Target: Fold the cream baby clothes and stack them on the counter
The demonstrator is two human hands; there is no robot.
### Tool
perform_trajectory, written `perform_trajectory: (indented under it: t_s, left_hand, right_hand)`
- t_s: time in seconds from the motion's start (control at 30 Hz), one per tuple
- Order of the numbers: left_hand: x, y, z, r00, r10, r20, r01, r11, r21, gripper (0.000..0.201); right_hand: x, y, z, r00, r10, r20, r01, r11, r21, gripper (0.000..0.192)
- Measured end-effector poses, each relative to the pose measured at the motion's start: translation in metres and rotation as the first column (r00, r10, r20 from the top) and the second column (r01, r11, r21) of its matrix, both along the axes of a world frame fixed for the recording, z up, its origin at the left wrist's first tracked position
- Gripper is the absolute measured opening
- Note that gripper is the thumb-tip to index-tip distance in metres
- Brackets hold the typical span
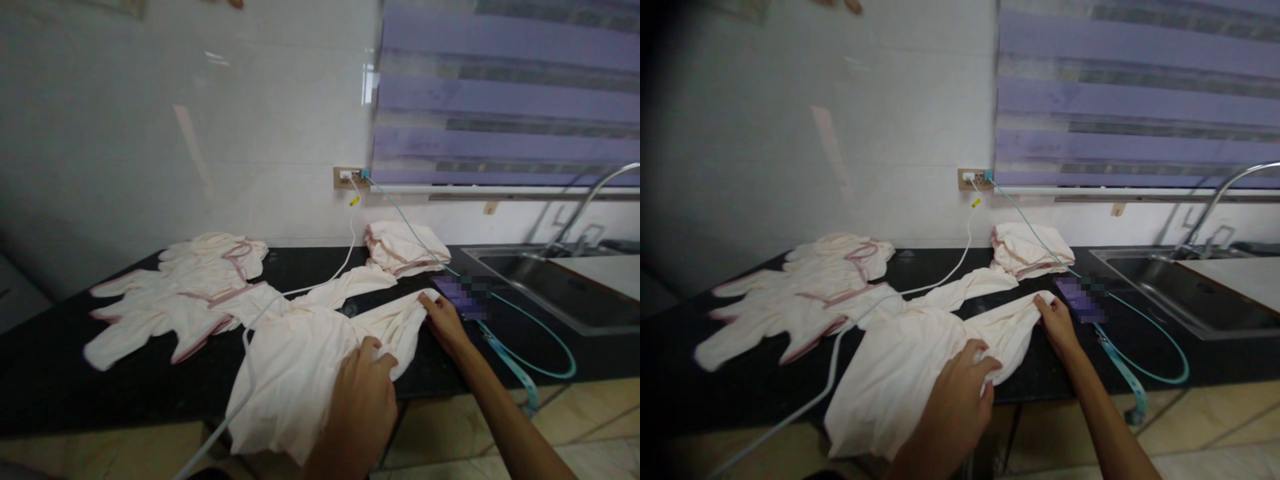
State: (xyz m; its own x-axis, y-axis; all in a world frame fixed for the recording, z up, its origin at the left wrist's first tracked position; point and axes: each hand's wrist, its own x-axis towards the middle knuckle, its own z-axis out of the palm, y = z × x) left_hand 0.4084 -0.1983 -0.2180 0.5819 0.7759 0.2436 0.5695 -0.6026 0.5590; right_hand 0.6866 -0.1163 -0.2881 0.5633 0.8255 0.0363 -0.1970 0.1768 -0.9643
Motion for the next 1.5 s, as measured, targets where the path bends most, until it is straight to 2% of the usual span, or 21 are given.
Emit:
perform_trajectory:
  t_s: [0.17, 0.27, 0.43, 0.57, 0.63, 0.7, 0.83, 0.93, 1.07, 1.3, 1.5]
  left_hand:
    - [0.005, -0.008, 0.008, 0.999, -0.044, 0.016, 0.043, 0.998, 0.037, 0.044]
    - [0.012, -0.013, 0.012, 0.997, -0.060, 0.039, 0.058, 0.997, 0.060, 0.046]
    - [0.023, -0.017, 0.008, 0.995, -0.066, 0.074, 0.059, 0.994, 0.091, 0.046]
    - [0.031, -0.018, 0.000, 0.993, -0.111, 0.041, 0.111, 0.994, 0.012, 0.040]
    - [0.035, -0.014, -0.001, 0.991, -0.122, 0.049, 0.124, 0.991, -0.047, 0.051]
    - [0.038, -0.006, 0.000, 0.997, -0.070, 0.040, 0.073, 0.995, -0.072, 0.055]
    - [0.045, 0.017, 0.002, 0.983, 0.092, -0.156, -0.091, 0.996, 0.016, 0.038]
    - [0.052, 0.030, -0.002, 0.946, 0.114, -0.303, -0.089, 0.991, 0.096, 0.044]
    - [0.061, 0.035, -0.007, 0.937, 0.105, -0.333, -0.058, 0.987, 0.148, 0.042]
    - [0.063, 0.035, -0.008, 0.933, 0.067, -0.353, -0.022, 0.991, 0.131, 0.038]
    - [0.065, 0.034, -0.014, 0.939, 0.093, -0.331, -0.041, 0.986, 0.161, 0.042]
  right_hand:
    - [-0.005, -0.004, 0.006, 0.996, 0.065, 0.060, -0.065, 0.998, 0.004, 0.050]
    - [-0.009, -0.007, 0.011, 0.994, 0.063, 0.084, -0.064, 0.998, 0.011, 0.051]
    - [-0.008, -0.008, 0.012, 0.980, 0.051, 0.191, -0.055, 0.998, 0.012, 0.056]
    - [-0.005, -0.007, 0.008, 0.961, 0.064, 0.271, -0.068, 0.998, 0.005, 0.053]
    - [-0.004, -0.006, 0.007, 0.961, 0.061, 0.268, -0.069, 0.997, 0.019, 0.051]
    - [-0.004, -0.005, 0.006, 0.972, 0.076, 0.222, -0.085, 0.996, 0.032, 0.053]
    - [-0.007, -0.006, 0.008, 0.982, 0.090, 0.167, -0.096, 0.995, 0.029, 0.059]
    - [-0.009, -0.007, 0.010, 0.977, 0.089, 0.196, -0.097, 0.995, 0.033, 0.057]
    - [-0.009, -0.007, 0.009, 0.967, 0.120, 0.227, -0.131, 0.991, 0.034, 0.069]
    - [-0.006, -0.011, 0.006, 0.903, 0.250, 0.350, -0.274, 0.961, 0.020, 0.100]
    - [-0.009, -0.014, 0.001, 0.848, 0.216, 0.484, -0.243, 0.970, -0.008, 0.104]
